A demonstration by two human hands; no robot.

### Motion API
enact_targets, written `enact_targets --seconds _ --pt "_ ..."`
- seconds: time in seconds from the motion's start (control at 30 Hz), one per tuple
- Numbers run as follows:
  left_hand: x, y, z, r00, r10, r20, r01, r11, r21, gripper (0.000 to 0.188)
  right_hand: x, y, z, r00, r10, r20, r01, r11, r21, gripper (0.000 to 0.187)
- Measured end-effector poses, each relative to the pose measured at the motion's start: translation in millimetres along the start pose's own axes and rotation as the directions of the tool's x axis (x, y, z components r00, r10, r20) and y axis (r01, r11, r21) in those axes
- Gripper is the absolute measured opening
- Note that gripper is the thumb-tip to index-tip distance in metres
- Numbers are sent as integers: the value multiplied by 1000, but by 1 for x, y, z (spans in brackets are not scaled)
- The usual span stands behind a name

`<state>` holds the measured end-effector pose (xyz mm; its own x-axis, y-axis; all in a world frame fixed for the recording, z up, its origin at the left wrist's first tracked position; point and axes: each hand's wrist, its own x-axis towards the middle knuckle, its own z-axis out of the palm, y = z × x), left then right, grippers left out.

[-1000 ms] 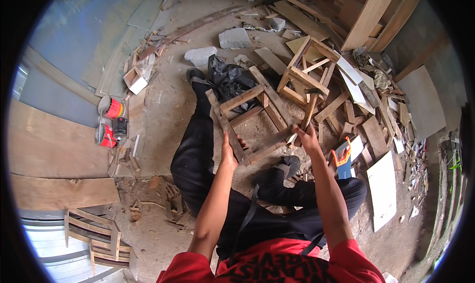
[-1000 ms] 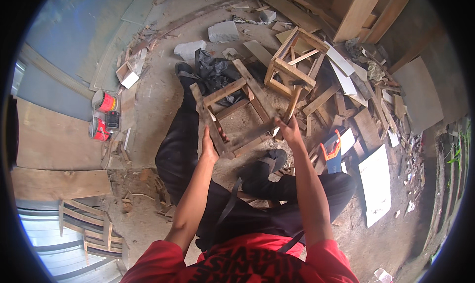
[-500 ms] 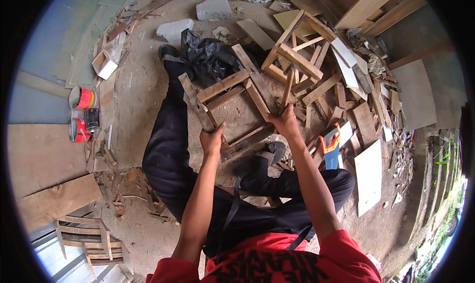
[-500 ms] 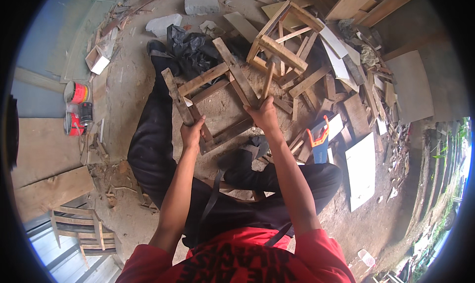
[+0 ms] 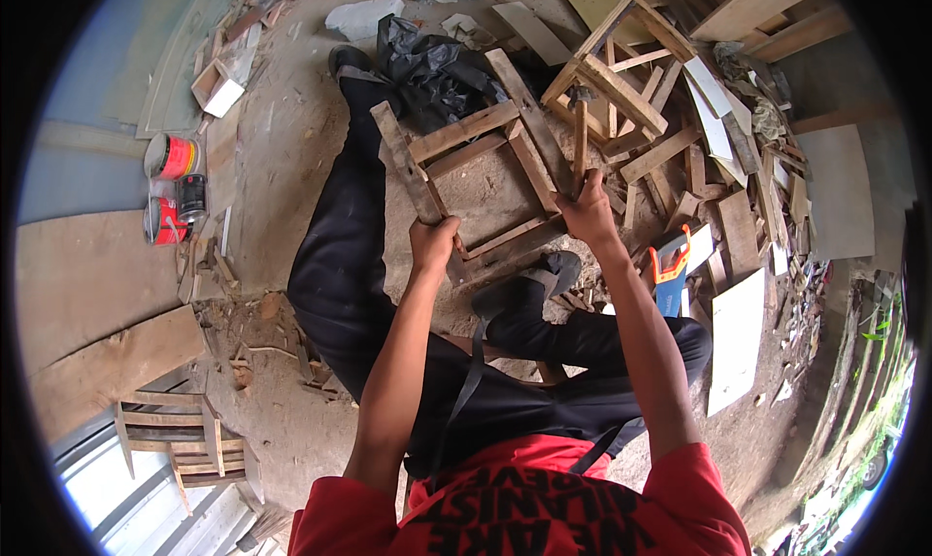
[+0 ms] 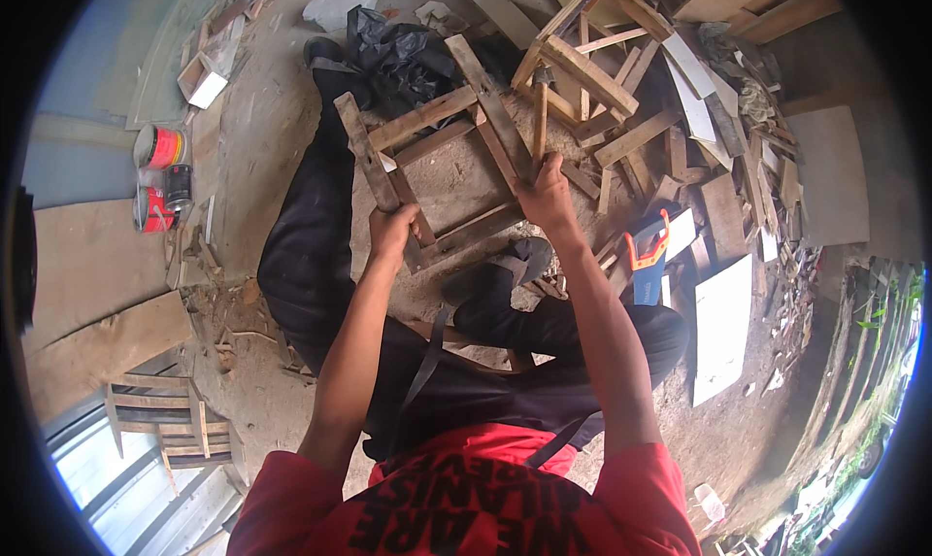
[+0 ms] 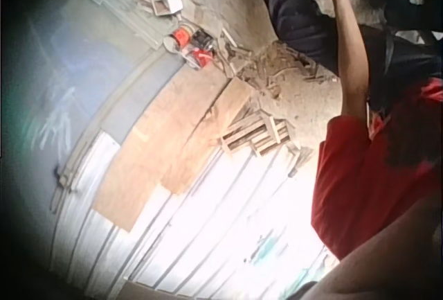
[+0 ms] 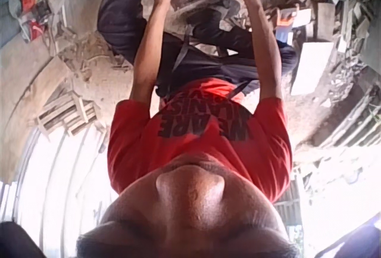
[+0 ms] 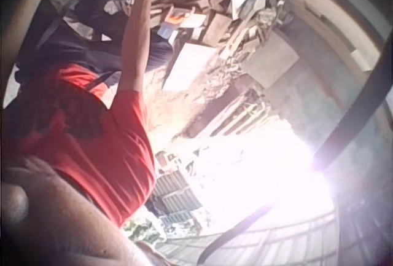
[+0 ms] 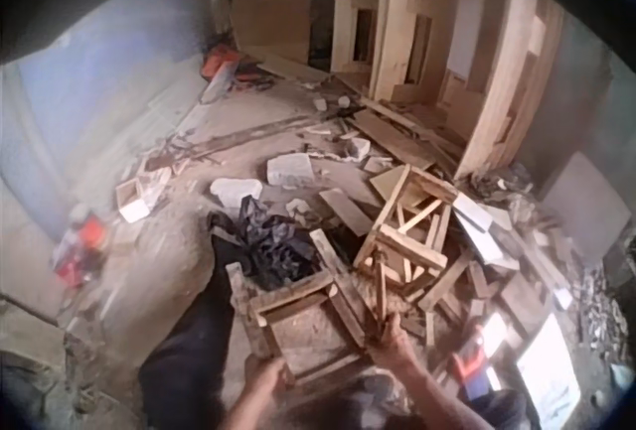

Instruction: The person sits on the floor and assembles a small wooden frame using a hammer and nails. They repeatedly position the frame, hammer nails into joints, and adjust the pieces to secure the structure.

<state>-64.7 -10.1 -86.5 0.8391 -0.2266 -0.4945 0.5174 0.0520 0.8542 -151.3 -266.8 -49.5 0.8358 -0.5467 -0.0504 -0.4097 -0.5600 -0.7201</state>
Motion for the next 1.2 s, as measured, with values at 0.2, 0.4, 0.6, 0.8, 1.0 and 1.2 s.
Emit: enact_targets --seconds 0.2,0.4,0.6,0.8,1.0,1.2 --pt "-3 -3 10 989 10 -147 -20 998 -67 12 -3 -11 7 992 120 -43 -121 992 -31 52" --pt "0 4 0 1000 -21 15 21 1000 -2 14 6 -2 -4 977 147 151 -152 988 23 55" --pt "-2 6 -3 994 61 86 -62 998 12 14 -1 -3 -3 975 200 93 -204 978 39 59" --pt "23 -21 -7 963 259 -78 -243 954 174 35 2 15 11 996 53 -69 -46 995 92 62" --pt "1 -5 13 947 275 -165 -246 953 178 57 -44 14 -7 835 -143 -531 233 967 106 22" --pt "6 -9 -2 700 684 -203 -496 671 551 46 -142 66 13 866 364 -342 -260 913 314 21"
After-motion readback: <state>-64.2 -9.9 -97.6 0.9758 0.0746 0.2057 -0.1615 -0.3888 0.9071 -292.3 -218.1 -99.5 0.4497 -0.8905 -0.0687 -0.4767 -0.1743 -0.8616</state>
